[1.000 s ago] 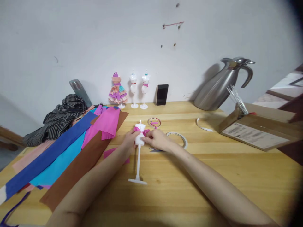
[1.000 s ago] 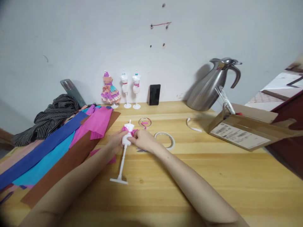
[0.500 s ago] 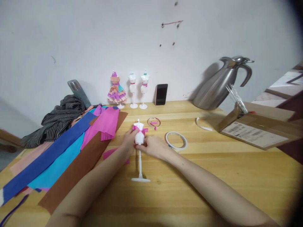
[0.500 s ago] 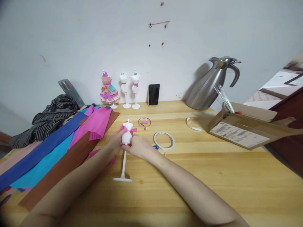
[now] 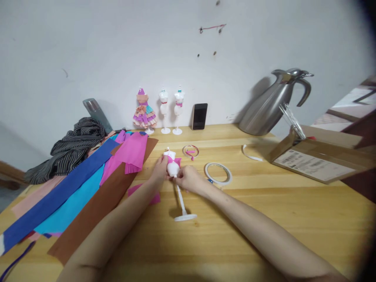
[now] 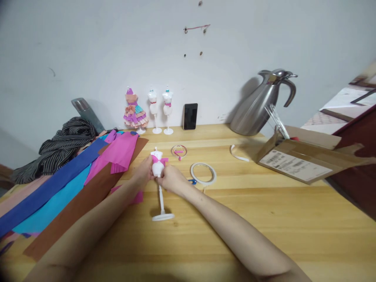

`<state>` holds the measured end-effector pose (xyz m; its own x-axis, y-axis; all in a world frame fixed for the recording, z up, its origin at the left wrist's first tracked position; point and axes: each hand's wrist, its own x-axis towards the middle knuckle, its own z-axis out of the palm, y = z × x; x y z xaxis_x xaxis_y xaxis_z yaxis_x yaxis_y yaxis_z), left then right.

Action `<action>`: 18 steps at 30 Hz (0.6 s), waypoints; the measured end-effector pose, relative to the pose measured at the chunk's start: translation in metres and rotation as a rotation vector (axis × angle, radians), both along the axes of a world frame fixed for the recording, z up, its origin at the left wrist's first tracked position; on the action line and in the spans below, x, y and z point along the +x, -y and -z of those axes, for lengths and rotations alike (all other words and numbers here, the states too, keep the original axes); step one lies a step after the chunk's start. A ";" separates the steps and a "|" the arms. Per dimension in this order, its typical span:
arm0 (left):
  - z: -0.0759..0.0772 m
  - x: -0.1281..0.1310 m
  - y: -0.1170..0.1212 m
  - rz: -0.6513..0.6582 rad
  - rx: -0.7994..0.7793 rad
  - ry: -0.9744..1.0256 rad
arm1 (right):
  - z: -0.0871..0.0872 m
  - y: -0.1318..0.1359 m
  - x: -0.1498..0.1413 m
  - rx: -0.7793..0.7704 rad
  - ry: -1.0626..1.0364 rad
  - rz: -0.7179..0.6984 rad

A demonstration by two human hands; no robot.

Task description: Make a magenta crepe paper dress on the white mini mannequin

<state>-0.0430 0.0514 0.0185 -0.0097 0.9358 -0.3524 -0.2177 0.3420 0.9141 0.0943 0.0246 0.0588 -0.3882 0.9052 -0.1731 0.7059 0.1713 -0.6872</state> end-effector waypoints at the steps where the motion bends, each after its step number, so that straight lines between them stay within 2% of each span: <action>1: -0.003 -0.001 0.000 -0.002 -0.026 -0.012 | -0.001 0.000 0.000 -0.010 -0.009 0.019; 8: -0.025 -0.014 -0.003 0.043 -0.191 -0.207 | -0.003 -0.010 0.008 -0.009 -0.087 0.129; 13: -0.051 -0.044 -0.004 0.074 -0.090 -0.471 | -0.010 -0.020 0.018 0.105 -0.105 0.173; 16: -0.075 -0.064 0.005 0.188 -0.030 -0.593 | -0.016 -0.023 0.022 0.154 -0.110 0.153; 18: -0.087 -0.073 0.013 0.390 0.133 -0.846 | -0.016 -0.024 0.021 0.176 -0.107 0.129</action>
<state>-0.1161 0.0388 0.1060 0.1088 0.9589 -0.2619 0.6449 0.1324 0.7527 0.1156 0.0484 0.0749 -0.2755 0.9609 0.0278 0.6544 0.2086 -0.7268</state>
